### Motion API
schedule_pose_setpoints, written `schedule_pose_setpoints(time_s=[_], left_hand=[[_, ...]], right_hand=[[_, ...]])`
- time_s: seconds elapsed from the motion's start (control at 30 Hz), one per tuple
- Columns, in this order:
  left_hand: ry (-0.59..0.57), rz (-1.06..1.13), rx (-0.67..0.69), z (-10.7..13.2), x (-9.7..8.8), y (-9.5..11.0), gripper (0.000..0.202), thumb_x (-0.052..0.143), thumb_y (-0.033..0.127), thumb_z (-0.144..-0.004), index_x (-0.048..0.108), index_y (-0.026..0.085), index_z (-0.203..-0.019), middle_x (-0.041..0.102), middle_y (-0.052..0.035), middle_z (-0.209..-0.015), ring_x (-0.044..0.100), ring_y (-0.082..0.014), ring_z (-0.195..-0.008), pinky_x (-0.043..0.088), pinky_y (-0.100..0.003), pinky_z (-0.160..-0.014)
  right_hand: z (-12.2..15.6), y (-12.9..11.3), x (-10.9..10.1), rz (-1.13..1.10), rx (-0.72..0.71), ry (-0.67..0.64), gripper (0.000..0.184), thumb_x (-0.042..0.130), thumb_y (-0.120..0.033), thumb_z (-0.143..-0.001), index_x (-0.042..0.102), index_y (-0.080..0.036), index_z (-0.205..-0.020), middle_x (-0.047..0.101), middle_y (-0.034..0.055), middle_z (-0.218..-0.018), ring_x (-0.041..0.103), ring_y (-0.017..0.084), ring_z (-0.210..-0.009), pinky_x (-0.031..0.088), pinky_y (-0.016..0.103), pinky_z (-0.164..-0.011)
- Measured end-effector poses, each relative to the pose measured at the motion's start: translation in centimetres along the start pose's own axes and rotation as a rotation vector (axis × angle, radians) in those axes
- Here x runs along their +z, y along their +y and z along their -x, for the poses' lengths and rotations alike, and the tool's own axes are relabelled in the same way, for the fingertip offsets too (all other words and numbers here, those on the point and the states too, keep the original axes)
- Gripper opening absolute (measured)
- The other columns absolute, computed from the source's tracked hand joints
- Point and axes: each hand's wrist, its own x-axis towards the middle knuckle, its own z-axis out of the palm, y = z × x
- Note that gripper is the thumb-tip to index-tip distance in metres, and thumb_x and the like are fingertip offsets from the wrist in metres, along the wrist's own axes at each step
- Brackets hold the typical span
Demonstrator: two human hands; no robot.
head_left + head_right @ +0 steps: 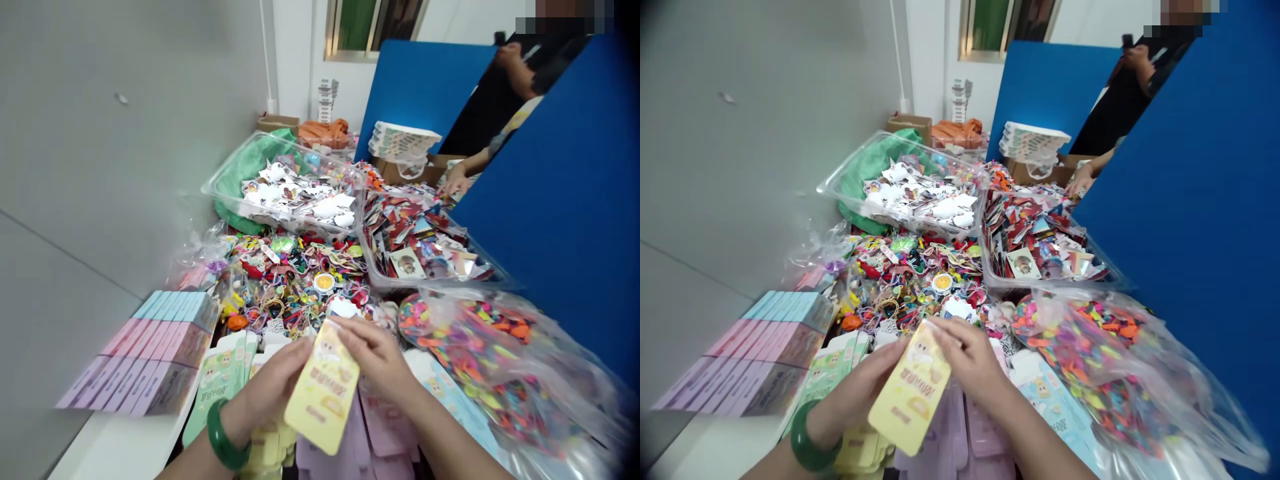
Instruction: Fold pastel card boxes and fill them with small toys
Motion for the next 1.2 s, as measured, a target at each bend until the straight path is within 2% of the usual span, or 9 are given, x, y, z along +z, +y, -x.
schedule_pose_setpoints(time_s=[0.1, 0.2, 0.3, 0.47, 0.67, 0.77, 0.9, 1.03, 1.2], left_hand=[[0.1, -0.271, 0.309, -0.4, -0.5, 0.6, 0.049, 0.07, 0.044, -0.079, 0.058, 0.025, -0.123, 0.066, -0.0119, -0.118, 0.061, -0.0263, -0.109, 0.048, -0.036, -0.089], [0.066, -0.555, 0.583, -0.9, -0.5, 0.9, 0.052, 0.081, 0.025, -0.067, 0.066, 0.026, -0.117, 0.055, -0.0115, -0.139, 0.043, -0.0306, -0.133, 0.034, -0.04, -0.11], [0.068, -0.456, 0.503, -1.6, -0.6, 0.8, 0.031, 0.079, 0.028, -0.07, 0.071, 0.022, -0.099, 0.067, -0.0113, -0.122, 0.059, -0.0295, -0.115, 0.042, -0.044, -0.103], [0.107, 0.081, 0.374, -2.7, -0.6, 0.5, 0.04, 0.08, 0.035, -0.07, 0.068, 0.017, -0.103, 0.074, -0.0101, -0.107, 0.068, -0.0265, -0.1, 0.05, -0.041, -0.093], [0.01, 0.47, 0.378, -4.1, 1.5, 0.5, 0.038, 0.081, 0.03, -0.067, 0.07, 0.015, -0.099, 0.076, -0.0065, -0.099, 0.07, -0.0209, -0.09, 0.053, -0.032, -0.084], [0.009, 0.471, 0.352, -4.1, 2.1, -0.1, 0.04, 0.084, 0.03, -0.063, 0.07, 0.014, -0.097, 0.076, -0.0054, -0.092, 0.07, -0.019, -0.081, 0.055, -0.03, -0.077], [-0.067, 0.259, 0.273, -2.8, 1.4, -1.0, 0.039, 0.084, 0.033, -0.065, 0.069, 0.016, -0.097, 0.076, -0.0048, -0.089, 0.07, -0.0184, -0.075, 0.056, -0.029, -0.071], [-0.013, -0.025, 0.326, -2.1, -0.2, -1.0, 0.044, 0.08, 0.027, -0.072, 0.062, 0.023, -0.113, 0.074, -0.0039, -0.105, 0.07, -0.0186, -0.092, 0.054, -0.03, -0.083], [0.03, -0.251, 0.506, -2.0, -1.9, -0.6, 0.039, 0.075, 0.025, -0.078, 0.061, 0.024, -0.114, 0.07, -0.0026, -0.112, 0.064, -0.0185, -0.105, 0.048, -0.029, -0.092]], right_hand=[[-0.6, -0.2, 0.2, -0.262, 0.296, 0.055, 0.039, 0.064, -0.056, -0.078, 0.075, -0.02, -0.089, 0.068, 0.0034, -0.074, 0.059, 0.016, -0.064, 0.044, 0.026, -0.057], [-1.7, 0.0, 0.2, -0.259, 0.338, -0.147, 0.033, 0.072, -0.052, -0.07, 0.072, -0.019, -0.071, 0.063, -0.0011, -0.061, 0.052, 0.012, -0.056, 0.038, 0.023, -0.052], [-4.6, 0.6, -2.0, -0.285, 0.223, -0.179, 0.026, 0.084, -0.04, -0.057, 0.072, -0.018, -0.062, 0.066, 0.0005, -0.061, 0.05, 0.012, -0.053, 0.037, 0.024, -0.053], [-9.8, 1.0, -5.1, -0.612, 0.02, 0.22, 0.042, 0.064, -0.063, -0.072, 0.064, -0.023, -0.062, 0.062, 0.0, -0.063, 0.051, 0.013, -0.057, 0.042, 0.026, -0.057], [-7.2, -1.1, 3.0, -0.956, -0.041, 0.256, 0.041, 0.054, -0.059, -0.083, 0.066, -0.023, -0.068, 0.061, 0.0029, -0.066, 0.054, 0.015, -0.059, 0.046, 0.03, -0.06], [-6.5, -1.2, 4.3, -0.63, -0.13, 0.301, 0.051, 0.034, -0.059, -0.092, 0.062, -0.022, -0.071, 0.062, 0.0054, -0.069, 0.057, 0.016, -0.06, 0.048, 0.031, -0.061], [-9.5, 0.4, -1.4, 0.433, -0.25, 0.492, 0.045, 0.03, -0.048, -0.094, 0.063, -0.02, -0.081, 0.067, 0.0076, -0.079, 0.062, 0.02, -0.072, 0.052, 0.035, -0.072], [-13.2, 1.8, -10.5, 0.762, -0.138, 0.512, 0.023, 0.058, -0.029, -0.077, 0.07, -0.016, -0.092, 0.068, 0.0154, -0.107, 0.055, 0.031, -0.112, 0.038, 0.048, -0.101], [-15.1, 4.1, -16.5, 0.983, 0.111, 0.291, 0.025, 0.07, -0.024, -0.064, 0.075, -0.016, -0.087, 0.073, 0.0146, -0.094, 0.063, 0.035, -0.099, 0.045, 0.044, -0.088]])
